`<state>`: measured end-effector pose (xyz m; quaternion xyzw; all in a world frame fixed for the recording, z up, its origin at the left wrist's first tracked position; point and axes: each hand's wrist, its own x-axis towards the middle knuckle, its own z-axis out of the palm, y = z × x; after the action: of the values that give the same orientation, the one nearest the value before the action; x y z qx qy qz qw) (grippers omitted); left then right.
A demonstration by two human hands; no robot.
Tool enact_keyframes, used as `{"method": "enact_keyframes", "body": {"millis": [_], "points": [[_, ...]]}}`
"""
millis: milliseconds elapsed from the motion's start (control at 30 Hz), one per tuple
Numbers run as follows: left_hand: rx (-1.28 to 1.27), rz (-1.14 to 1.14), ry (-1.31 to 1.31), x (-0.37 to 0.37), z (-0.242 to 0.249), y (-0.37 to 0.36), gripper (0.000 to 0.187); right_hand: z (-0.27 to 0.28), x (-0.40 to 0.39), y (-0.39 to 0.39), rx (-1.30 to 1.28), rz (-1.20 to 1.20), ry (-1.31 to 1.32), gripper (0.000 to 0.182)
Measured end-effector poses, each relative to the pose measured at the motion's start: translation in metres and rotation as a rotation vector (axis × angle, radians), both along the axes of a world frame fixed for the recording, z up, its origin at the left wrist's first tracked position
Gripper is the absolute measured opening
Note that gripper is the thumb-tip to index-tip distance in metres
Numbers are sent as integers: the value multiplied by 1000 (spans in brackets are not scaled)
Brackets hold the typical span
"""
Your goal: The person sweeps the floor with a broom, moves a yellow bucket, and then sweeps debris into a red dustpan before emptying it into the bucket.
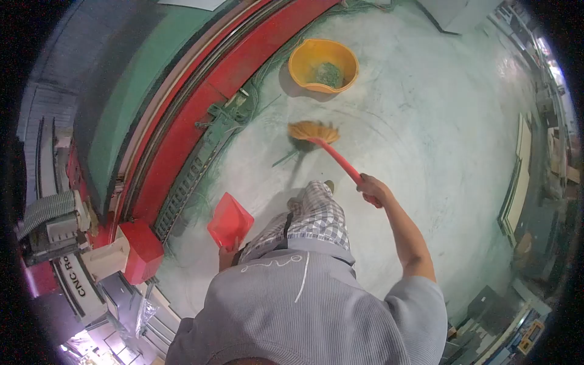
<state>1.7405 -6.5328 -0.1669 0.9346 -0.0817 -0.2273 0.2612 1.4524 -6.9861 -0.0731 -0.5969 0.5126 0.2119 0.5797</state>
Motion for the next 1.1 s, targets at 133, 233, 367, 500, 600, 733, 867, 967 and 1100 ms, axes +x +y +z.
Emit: {"method": "enact_keyframes", "body": {"millis": [133, 233, 367, 500, 600, 733, 867, 967, 1100], "points": [[-222, -108, -234, 13, -38, -5, 20, 46, 5, 10, -59, -32, -77, 30], [-301, 6, -30, 22, -78, 13, 14, 8, 28, -5, -135, -23, -99, 30], [-814, 552, 600, 24, -113, 29, 38, -59, 78, -37, -129, -73, -187, 27], [-848, 370, 334, -14, -62, -14, 34, -80, 121, -59, -150, -16, -104, 25], [-1130, 1411, 646, -39, -34, -46, 30, -112, 99, -83, -102, 173, -67, 25], [-1056, 1399, 597, -79, -17, -87, 29, -100, 41, -110, -59, 317, -93, 31], [-1113, 1229, 580, -104, -35, -118, 30, 1, 14, -163, 369, 78, -33, 47], [-1170, 1238, 530, -117, -44, -151, 30, 19, -2, -176, 386, 97, -22, 54], [-983, 1403, 620, -112, -82, -183, 31, 16, 2, -180, 234, 164, 50, 55]]}}
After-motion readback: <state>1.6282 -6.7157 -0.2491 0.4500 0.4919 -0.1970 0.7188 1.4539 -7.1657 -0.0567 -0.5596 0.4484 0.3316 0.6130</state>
